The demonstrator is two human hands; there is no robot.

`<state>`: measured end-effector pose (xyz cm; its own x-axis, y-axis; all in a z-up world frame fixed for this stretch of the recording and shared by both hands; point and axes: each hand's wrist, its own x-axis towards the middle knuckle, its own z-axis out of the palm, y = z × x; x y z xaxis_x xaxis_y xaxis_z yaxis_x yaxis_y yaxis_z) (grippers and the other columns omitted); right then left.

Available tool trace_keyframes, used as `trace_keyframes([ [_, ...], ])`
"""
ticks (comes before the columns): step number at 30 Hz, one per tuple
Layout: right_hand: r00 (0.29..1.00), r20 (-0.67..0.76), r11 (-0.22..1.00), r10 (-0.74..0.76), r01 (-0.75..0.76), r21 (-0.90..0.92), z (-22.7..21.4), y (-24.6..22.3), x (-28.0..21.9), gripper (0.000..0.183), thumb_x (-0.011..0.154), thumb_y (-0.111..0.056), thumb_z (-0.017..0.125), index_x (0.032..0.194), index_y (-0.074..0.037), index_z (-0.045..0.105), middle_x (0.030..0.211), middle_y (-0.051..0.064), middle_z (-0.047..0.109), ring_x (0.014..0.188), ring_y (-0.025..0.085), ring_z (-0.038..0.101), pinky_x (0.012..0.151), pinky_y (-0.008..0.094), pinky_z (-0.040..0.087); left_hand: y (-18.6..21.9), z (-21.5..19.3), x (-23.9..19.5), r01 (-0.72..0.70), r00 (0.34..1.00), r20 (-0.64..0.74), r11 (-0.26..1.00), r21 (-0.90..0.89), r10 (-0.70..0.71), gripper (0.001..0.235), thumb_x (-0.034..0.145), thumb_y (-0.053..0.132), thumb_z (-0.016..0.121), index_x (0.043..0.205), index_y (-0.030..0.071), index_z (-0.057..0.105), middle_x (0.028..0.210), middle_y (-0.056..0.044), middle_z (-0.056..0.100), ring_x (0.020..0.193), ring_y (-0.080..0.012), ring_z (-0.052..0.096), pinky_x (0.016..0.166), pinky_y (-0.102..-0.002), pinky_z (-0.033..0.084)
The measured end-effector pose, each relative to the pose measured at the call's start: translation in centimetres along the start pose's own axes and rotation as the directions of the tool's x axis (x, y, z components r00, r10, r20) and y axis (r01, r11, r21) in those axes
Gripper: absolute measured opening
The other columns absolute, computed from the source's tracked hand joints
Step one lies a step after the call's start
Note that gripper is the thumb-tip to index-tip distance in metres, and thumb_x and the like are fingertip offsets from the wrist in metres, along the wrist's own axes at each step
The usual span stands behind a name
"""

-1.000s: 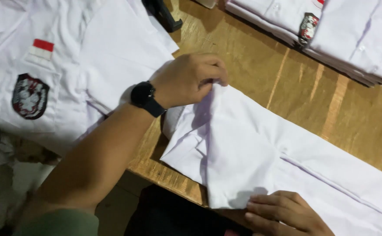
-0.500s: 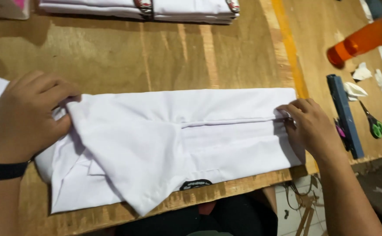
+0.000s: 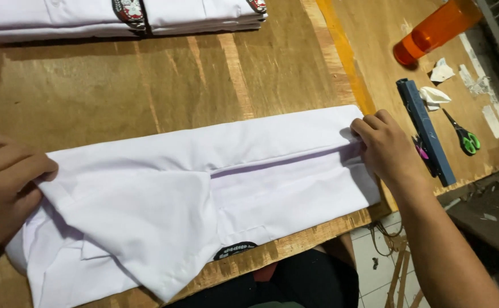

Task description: Trimming loose threads from a white shirt and folding it neatly on a wooden table.

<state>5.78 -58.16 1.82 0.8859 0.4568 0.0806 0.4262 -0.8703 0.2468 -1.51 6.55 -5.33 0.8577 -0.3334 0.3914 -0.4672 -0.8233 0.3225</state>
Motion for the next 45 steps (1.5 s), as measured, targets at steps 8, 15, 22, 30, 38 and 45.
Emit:
trace_keyframes([
  [8,0.89,0.417,0.981,0.183,-0.193,-0.018,-3.3,-1.4,1.9,0.034,0.097,-0.009,0.06,0.128,-0.021,0.064,0.131,0.007,0.064,0.119,0.028,0.056,0.096,0.045,0.052,5.1,-3.8,2.7,0.115,0.975,0.133,0.916,0.384,-0.178,0.03,0.065,0.014,0.061,0.089,0.03,0.069,0.097,0.015,0.068,0.105,-0.0228,0.06,0.093,-0.041,0.051],
  [15,0.969,0.244,0.892,0.048,-0.152,0.426,-7.7,-11.7,5.2,0.036,0.1,-0.017,0.054,0.134,-0.009,0.061,0.146,0.017,0.056,0.119,0.037,0.061,0.097,0.054,0.058,13.3,-4.8,8.3,-0.137,0.932,0.354,0.978,0.155,0.074,0.037,0.07,0.001,0.056,0.1,0.014,0.072,0.119,-0.005,0.069,0.118,-0.0286,0.06,0.112,-0.051,0.044],
  [22,0.946,-0.098,0.725,-0.308,0.3,0.62,-5.5,-18.9,8.2,0.058,0.108,-0.029,0.044,0.156,0.002,0.035,0.161,0.03,0.037,0.152,0.043,0.034,0.124,0.051,0.026,19.1,-1.5,11.3,-0.206,0.97,0.125,0.978,-0.044,0.21,0.064,0.1,0.039,0.043,0.151,0.0,0.045,0.158,-0.021,0.046,0.148,-0.0343,0.041,0.123,-0.048,0.028],
  [30,0.956,0.274,0.918,-0.108,-0.01,0.396,-1.3,-12.9,7.0,0.081,0.105,-0.058,0.016,0.161,-0.002,-0.003,0.17,0.019,-0.005,0.158,0.03,-0.003,0.125,0.047,-0.001,15.3,4.3,7.6,-0.214,0.962,0.223,0.943,0.254,0.159,0.1,0.085,0.086,0.033,0.164,0.026,0.024,0.171,-0.001,0.026,0.156,-0.0238,0.024,0.123,-0.059,0.015],
  [38,0.906,0.367,0.901,0.209,-0.324,0.289,0.5,-5.5,4.1,0.087,0.101,-0.061,0.019,0.163,-0.003,0.0,0.171,0.019,-0.003,0.158,0.031,-0.006,0.123,0.052,-0.006,15.6,4.3,7.3,-0.115,0.973,0.222,0.956,0.27,0.054,0.108,0.076,0.094,0.043,0.163,0.034,0.026,0.172,0.004,0.022,0.158,-0.0223,0.019,0.121,-0.068,0.006],
  [45,0.927,0.243,0.846,0.287,-0.364,0.389,1.8,-5.0,5.1,0.085,0.098,-0.045,0.039,0.158,0.01,0.015,0.151,0.038,0.018,0.141,0.051,0.019,0.114,0.057,0.015,12.3,-6.9,7.1,0.134,0.989,0.039,0.983,0.127,-0.14,0.048,0.089,0.026,0.056,0.129,0.002,0.066,0.133,-0.023,0.066,0.125,-0.0405,0.058,0.109,-0.057,0.039],
])
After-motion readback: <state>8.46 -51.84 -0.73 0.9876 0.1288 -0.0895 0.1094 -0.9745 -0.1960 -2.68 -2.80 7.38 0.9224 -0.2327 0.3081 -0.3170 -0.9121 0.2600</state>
